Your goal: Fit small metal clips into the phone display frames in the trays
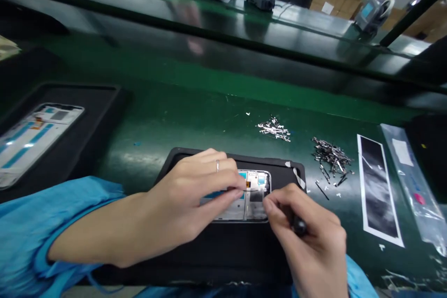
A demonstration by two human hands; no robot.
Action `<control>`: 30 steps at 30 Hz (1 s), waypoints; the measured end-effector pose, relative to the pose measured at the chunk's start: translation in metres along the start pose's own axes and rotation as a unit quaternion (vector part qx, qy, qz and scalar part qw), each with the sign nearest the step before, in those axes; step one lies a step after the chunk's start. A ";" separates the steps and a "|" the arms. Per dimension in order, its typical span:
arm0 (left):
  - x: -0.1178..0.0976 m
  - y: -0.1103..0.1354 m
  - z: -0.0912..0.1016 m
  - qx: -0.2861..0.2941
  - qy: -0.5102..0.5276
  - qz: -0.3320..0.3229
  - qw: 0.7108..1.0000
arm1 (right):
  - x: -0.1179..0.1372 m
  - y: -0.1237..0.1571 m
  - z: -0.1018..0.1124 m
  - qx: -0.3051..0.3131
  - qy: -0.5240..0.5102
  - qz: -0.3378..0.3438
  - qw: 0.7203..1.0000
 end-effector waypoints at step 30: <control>-0.014 0.033 -0.025 0.069 -0.030 -0.223 0.972 | -0.030 -0.004 -0.030 0.185 -0.167 -0.118 0.961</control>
Point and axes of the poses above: each hand's wrist, its own y-axis away from the middle knuckle, its own z-axis out of the back of the hand, x = y × z, the point moved 8 cm from there along -y, towards the middle knuckle, and after that the axes turned 6 degrees about -z, right-handed, at the moved point
